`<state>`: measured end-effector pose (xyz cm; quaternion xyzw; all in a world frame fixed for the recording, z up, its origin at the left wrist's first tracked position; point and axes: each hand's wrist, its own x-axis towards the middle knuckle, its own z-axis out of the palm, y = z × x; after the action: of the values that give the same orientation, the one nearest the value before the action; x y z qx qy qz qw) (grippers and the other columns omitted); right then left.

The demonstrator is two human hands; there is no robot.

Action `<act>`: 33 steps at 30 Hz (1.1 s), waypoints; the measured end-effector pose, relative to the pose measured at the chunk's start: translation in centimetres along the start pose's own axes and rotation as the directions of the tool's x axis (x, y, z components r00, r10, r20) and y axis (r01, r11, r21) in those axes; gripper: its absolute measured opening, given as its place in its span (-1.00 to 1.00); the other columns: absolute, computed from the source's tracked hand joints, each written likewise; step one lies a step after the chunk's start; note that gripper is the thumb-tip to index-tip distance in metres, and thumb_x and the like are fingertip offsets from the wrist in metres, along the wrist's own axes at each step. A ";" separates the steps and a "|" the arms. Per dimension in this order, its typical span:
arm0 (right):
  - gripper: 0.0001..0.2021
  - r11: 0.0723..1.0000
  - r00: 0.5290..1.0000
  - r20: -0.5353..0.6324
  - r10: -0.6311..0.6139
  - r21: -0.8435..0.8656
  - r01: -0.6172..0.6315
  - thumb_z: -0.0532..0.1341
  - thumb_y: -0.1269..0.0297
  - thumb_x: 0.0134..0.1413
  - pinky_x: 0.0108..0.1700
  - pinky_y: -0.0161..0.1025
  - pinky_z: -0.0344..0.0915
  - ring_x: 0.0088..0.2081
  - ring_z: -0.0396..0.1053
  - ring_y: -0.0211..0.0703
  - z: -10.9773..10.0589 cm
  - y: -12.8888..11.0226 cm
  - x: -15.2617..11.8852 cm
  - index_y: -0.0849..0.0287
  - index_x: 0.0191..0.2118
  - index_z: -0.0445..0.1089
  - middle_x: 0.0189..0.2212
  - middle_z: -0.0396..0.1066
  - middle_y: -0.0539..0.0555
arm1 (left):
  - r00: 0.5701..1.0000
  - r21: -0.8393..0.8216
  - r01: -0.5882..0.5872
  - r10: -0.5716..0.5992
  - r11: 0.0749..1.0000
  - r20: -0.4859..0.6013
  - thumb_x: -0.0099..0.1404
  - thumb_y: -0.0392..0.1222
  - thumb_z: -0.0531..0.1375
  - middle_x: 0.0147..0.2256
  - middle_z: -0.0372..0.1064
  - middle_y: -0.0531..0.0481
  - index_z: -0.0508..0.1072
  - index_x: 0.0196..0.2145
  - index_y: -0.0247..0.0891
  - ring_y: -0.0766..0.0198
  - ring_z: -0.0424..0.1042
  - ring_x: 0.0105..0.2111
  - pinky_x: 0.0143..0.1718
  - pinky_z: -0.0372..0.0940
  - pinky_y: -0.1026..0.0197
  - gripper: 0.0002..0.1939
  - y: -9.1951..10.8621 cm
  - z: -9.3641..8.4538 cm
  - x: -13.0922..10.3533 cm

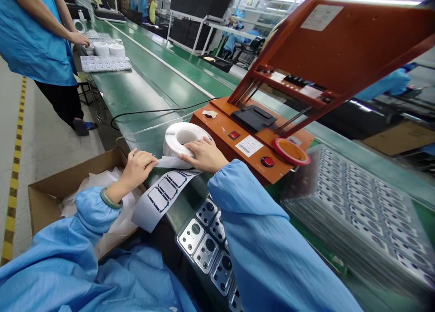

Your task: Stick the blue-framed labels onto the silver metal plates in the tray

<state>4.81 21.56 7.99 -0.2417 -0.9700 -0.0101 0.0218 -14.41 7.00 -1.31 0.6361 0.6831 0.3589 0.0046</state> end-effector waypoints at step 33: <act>-0.33 0.998 0.997 -0.045 0.055 -0.037 -0.057 0.20 0.13 0.10 0.27 0.17 -0.09 0.31 -0.10 0.09 0.7 1.4 -1.5 0.17 0.29 0.02 0.29 0.00 0.15 | 0.789 -0.024 0.547 -0.525 0.837 -0.319 0.22 -0.09 0.08 -0.20 0.48 -0.16 0.49 -0.19 -0.29 0.03 0.42 -0.12 -0.03 0.27 0.04 -0.69 -12.7 -4.2 -0.2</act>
<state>6.79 22.14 7.19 -0.2689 -0.9618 -0.0333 0.0390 -27.34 5.58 -4.57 0.3509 0.8392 0.4147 -0.0242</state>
